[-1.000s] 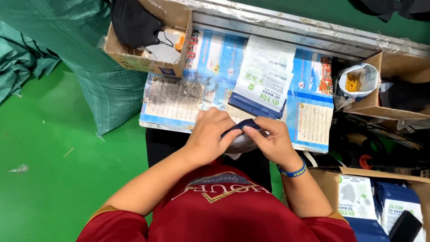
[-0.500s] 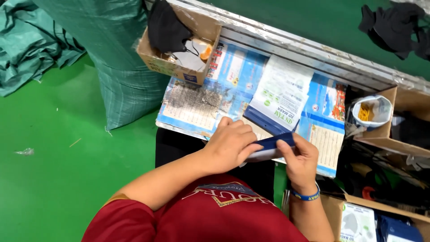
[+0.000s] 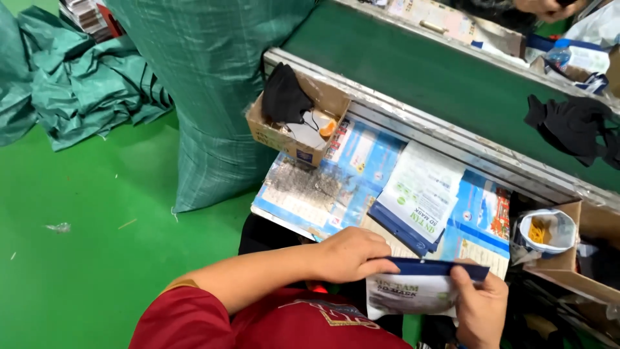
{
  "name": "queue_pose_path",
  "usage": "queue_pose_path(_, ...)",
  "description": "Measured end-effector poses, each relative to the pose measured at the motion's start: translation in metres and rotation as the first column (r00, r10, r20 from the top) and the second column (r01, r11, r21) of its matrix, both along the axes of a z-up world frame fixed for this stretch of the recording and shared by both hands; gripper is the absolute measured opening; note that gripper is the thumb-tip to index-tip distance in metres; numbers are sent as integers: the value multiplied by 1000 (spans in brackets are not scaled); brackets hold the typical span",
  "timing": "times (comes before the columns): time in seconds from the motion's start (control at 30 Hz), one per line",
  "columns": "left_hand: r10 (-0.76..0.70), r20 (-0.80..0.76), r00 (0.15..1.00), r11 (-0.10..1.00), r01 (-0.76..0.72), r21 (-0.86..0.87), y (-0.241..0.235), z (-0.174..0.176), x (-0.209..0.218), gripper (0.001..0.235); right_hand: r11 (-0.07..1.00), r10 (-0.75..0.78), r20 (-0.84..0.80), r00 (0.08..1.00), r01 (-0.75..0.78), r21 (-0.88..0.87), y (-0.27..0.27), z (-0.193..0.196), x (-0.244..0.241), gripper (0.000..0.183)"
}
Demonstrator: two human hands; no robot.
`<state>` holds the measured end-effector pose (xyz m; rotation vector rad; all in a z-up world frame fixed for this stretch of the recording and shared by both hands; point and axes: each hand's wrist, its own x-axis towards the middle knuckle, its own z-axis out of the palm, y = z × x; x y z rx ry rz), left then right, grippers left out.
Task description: The person is packing black face masks into individual blue and white plastic sleeves at a production line.
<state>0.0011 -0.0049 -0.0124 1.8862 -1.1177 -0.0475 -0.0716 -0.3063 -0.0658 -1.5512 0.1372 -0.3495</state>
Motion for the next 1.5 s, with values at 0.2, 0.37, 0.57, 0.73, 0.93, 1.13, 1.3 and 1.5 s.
queue_pose_path(0.2,-45,-1,999,999,45,-24,-8,-3,2,41,996,80,55,995,-77,-52,-44,-47,-1,15)
queue_pose_path(0.37,-63,6,998,998,63,6,-15,-1,10,45,999,6,147,989,-11,35,-49,-62,8,18)
queue_pose_path(0.57,-125,-66,990,987,131,89,-4,10,24,48,993,33,113,993,-19,-121,-80,-89,24,18)
queue_pose_path(0.73,-199,-109,974,917,225,331,-1,10,17,42,892,314,63,947,-271,-363,-50,-81,16,15)
queue_pose_path(0.93,-190,60,980,917,155,369,-11,9,7,38,868,377,92,922,-318,-380,-45,-68,6,5)
queue_pose_path(1.13,-229,129,965,927,175,333,-11,10,7,41,822,209,142,968,-95,-561,-79,-70,1,12)
queue_pose_path(1.3,-254,101,962,924,211,318,-18,22,6,46,807,278,29,960,-217,-548,-128,-97,5,8)
queue_pose_path(1.5,-264,48,963,935,244,257,-17,32,37,40,752,563,307,767,-323,-574,-195,-117,29,9)
